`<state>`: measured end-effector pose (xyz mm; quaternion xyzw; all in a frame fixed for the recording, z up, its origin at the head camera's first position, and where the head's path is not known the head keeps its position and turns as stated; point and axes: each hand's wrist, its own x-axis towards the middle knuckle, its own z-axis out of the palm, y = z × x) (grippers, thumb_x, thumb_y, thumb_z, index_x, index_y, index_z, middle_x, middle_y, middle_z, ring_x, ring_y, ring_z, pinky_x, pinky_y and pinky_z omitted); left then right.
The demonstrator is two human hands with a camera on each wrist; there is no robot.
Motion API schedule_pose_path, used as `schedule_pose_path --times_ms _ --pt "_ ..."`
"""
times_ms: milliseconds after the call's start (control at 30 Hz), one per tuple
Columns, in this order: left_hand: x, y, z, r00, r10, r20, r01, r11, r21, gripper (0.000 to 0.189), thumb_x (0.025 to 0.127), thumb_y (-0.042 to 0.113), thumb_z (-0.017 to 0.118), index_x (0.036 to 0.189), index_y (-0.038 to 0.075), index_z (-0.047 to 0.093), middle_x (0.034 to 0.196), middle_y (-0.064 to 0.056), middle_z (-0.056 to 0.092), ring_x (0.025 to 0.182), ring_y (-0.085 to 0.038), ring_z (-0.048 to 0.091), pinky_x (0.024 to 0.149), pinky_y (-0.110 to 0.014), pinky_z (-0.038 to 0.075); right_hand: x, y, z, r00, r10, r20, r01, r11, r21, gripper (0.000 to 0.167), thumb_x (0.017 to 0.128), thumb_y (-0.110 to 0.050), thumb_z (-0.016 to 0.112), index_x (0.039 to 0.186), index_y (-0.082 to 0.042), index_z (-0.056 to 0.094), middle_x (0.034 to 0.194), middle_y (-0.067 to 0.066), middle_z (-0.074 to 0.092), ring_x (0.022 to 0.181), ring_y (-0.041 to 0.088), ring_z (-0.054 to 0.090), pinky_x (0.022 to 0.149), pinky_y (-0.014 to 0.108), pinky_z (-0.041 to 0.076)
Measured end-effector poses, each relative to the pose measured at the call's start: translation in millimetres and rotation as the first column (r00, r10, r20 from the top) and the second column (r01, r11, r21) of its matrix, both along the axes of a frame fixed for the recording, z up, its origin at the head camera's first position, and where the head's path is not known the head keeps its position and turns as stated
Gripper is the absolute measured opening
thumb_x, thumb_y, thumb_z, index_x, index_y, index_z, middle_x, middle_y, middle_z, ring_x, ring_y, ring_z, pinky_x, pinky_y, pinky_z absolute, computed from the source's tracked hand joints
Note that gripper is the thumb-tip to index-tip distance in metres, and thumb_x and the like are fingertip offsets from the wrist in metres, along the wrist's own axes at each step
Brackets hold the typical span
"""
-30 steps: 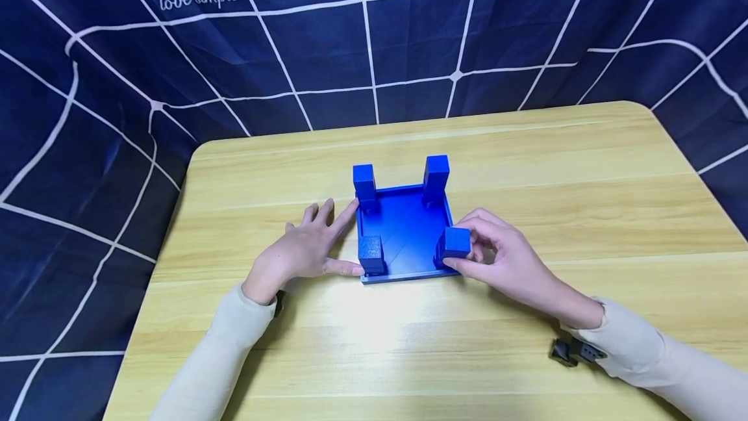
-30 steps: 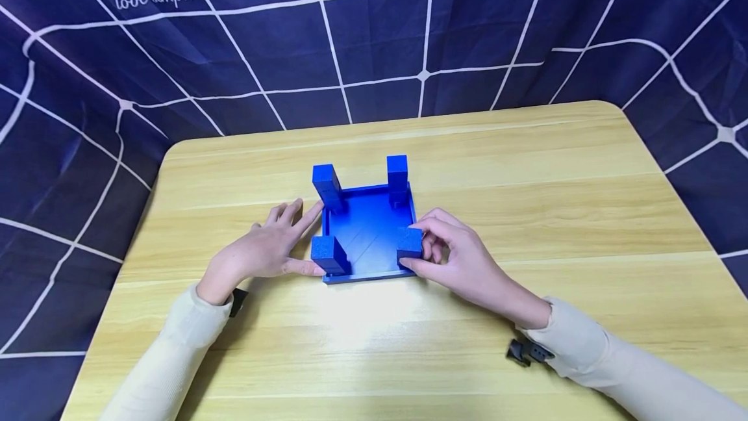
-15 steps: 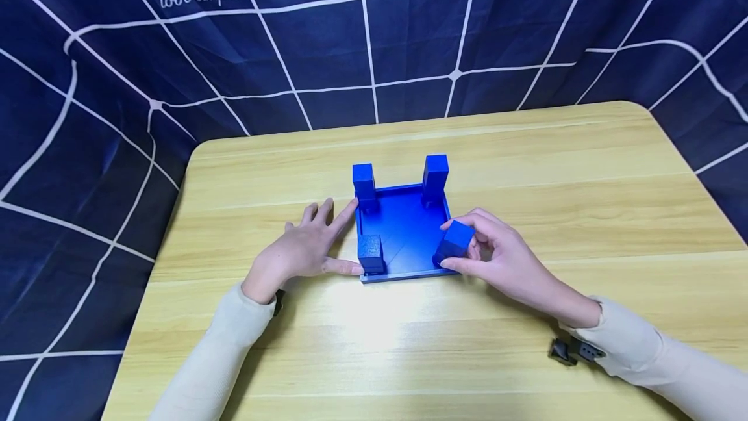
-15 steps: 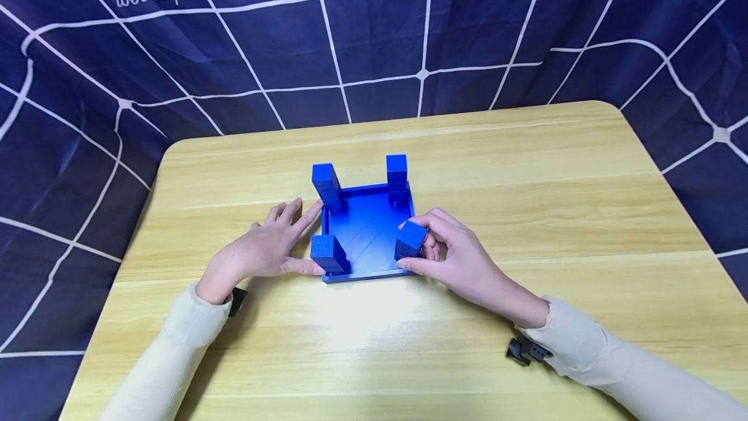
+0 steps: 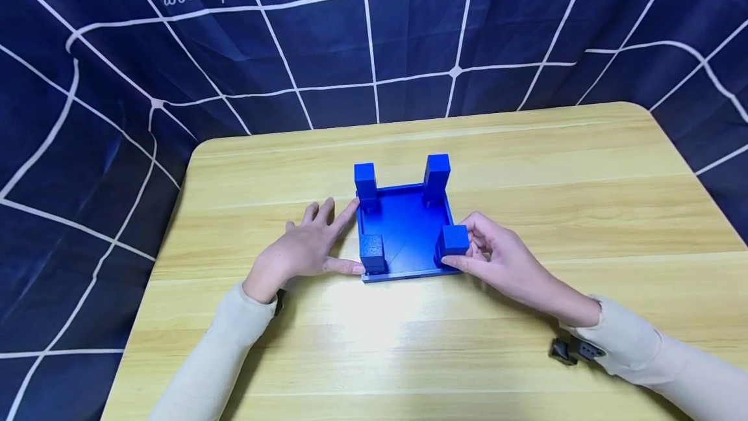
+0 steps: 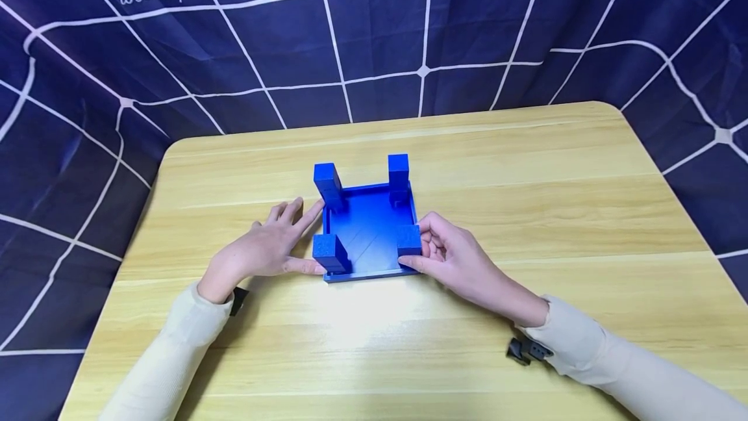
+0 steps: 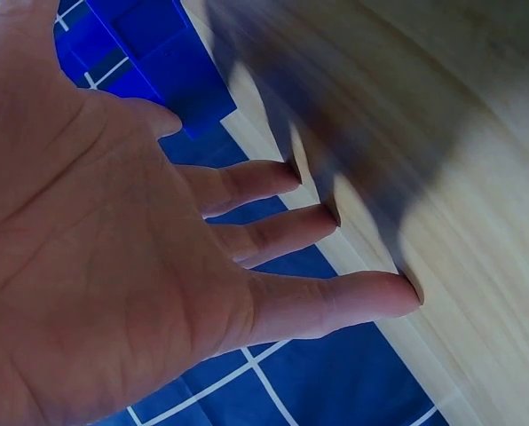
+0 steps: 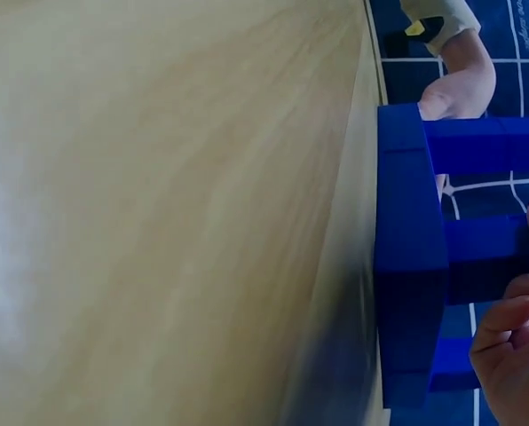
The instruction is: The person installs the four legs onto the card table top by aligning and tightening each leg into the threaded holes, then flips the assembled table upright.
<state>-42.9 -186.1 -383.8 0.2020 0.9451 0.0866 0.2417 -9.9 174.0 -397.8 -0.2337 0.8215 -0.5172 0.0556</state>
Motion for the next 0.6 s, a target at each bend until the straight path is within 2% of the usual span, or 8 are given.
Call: schedule_pose_path --times_ms 133,333,500,600 --pt "-0.1 0.1 -0.3 1.0 -0.002 -0.004 0.002 1.0 0.001 0.126 0.089 0.083 0.069 0.177 0.032 -0.005 0.177 -0.027 0.013 0.159 -0.055 0.018 0.104 -0.089 0.032 -0.1 3.7 1.1 0.999 0.012 -0.034 -0.011 1.0 0.012 0.036 0.091 -0.006 0.091 0.101 -0.02 0.059 0.07 -0.004 0.049 0.058 0.015 0.047 0.053 0.03 0.038" --pt "0.0 0.4 -0.3 1.0 -0.001 0.001 0.001 1.0 0.004 0.126 0.088 0.083 0.069 0.177 0.031 -0.005 0.177 -0.027 0.013 0.159 -0.055 0.018 0.104 -0.089 0.032 -2.2 8.8 1.0 0.996 0.022 -0.082 -0.023 1.0 -0.002 0.038 0.087 -0.002 0.091 0.102 -0.025 0.066 0.097 -0.002 0.059 0.065 0.018 0.049 0.055 0.03 0.039" --pt "-0.7 0.3 -0.6 1.0 -0.001 -0.002 0.001 1.0 0.005 0.126 0.088 0.082 0.07 0.177 0.031 -0.004 0.177 -0.027 0.013 0.159 -0.056 0.018 0.104 -0.09 0.031 -4.1 10.4 -0.1 0.994 0.045 -0.103 -0.049 0.998 -0.039 0.039 0.086 0.003 0.09 0.106 -0.024 0.07 0.092 -0.002 0.057 0.062 0.018 0.048 0.053 0.029 0.039" --pt "-1.3 0.2 -1.1 1.0 -0.001 -0.002 0.001 1.0 0.005 0.126 0.088 0.082 0.07 0.177 0.031 -0.005 0.177 -0.027 0.013 0.159 -0.056 0.018 0.103 -0.09 0.031 -5.2 10.2 0.5 0.993 0.048 -0.108 -0.053 0.998 -0.044 0.038 0.087 0.003 0.089 0.103 -0.024 0.069 0.093 -0.004 0.057 0.062 0.016 0.047 0.052 0.028 0.038"
